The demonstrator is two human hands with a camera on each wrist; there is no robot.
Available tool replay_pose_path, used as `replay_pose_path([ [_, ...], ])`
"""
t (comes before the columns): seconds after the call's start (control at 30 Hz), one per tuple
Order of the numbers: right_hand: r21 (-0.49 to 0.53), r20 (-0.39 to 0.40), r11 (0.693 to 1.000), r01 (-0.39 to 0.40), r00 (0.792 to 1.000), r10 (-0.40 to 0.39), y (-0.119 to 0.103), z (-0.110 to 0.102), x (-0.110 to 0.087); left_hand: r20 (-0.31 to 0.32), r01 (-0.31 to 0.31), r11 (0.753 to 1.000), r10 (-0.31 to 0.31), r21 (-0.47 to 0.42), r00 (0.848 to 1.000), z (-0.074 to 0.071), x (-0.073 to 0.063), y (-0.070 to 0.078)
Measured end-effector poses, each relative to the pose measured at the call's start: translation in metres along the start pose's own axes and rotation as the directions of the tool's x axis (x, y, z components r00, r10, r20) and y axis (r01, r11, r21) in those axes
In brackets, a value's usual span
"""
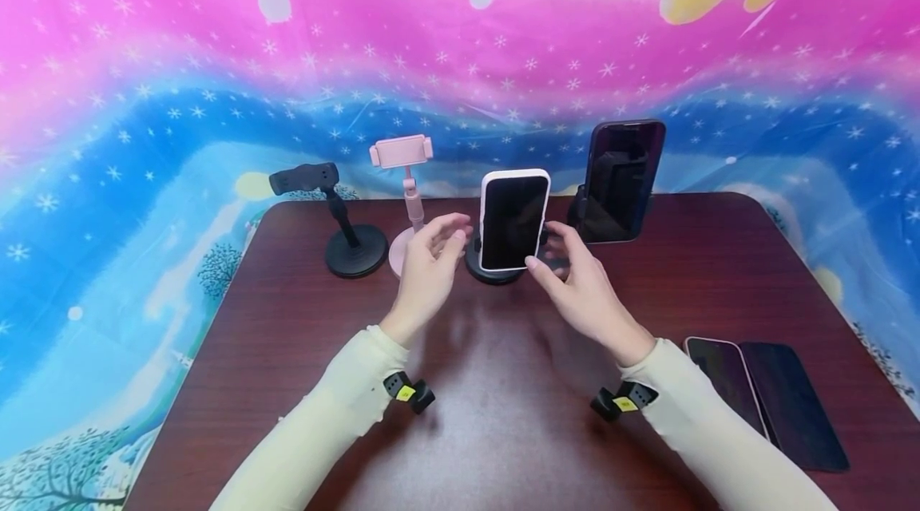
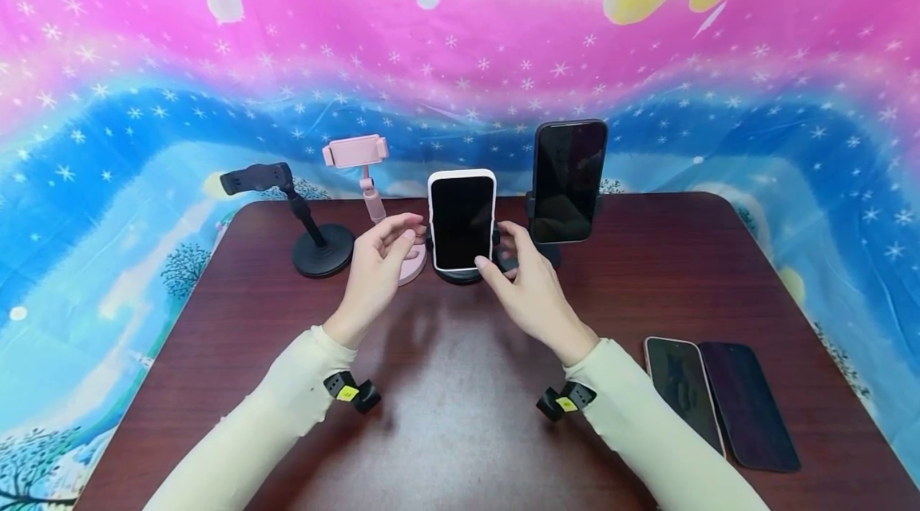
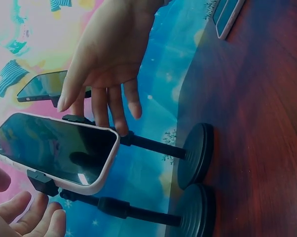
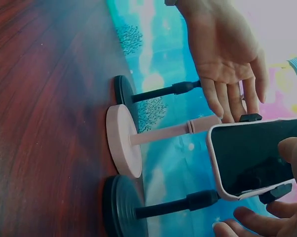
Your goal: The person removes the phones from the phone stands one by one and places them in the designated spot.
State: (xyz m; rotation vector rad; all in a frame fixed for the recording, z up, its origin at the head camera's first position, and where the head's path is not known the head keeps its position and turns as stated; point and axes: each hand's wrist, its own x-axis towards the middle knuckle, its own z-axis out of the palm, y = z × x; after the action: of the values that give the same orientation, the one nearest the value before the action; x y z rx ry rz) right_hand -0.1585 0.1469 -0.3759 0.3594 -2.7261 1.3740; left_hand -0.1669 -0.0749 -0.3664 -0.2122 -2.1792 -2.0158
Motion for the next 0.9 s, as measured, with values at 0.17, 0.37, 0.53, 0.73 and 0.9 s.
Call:
replay_pose_path([
  [0.17, 0.061, 0.011, 0.998, 0.002, 1.000, -0.002, -0.004, 0.001, 0.005, 0.010, -0.013, 1.000, 0.013, 0.022, 1.000, 0.002, 0.003, -0.001],
  [0.37, 0.110, -0.016, 0.993, 0.042, 0.999, -0.041, -0.006, 0.004, 0.013, 0.033, -0.018, 0.999, 0.017, 0.048, 0.999, 0.005, 0.005, -0.002],
  [0.53, 0.146, -0.036, 0.987, 0.071, 0.997, -0.066, -0.007, 0.005, 0.017, 0.065, -0.029, 0.997, 0.024, 0.076, 0.998, 0.007, 0.006, -0.003],
  [0.73, 0.156, -0.033, 0.984, 0.081, 0.997, -0.077, -0.006, 0.007, 0.021, 0.112, -0.032, 0.993, 0.019, 0.112, 0.994, 0.010, 0.009, -0.006],
  [0.9, 0.179, -0.029, 0.980, 0.084, 0.996, -0.080, -0.006, 0.008, 0.022, 0.123, -0.043, 0.993, 0.029, 0.113, 0.992, 0.011, 0.010, -0.009],
])
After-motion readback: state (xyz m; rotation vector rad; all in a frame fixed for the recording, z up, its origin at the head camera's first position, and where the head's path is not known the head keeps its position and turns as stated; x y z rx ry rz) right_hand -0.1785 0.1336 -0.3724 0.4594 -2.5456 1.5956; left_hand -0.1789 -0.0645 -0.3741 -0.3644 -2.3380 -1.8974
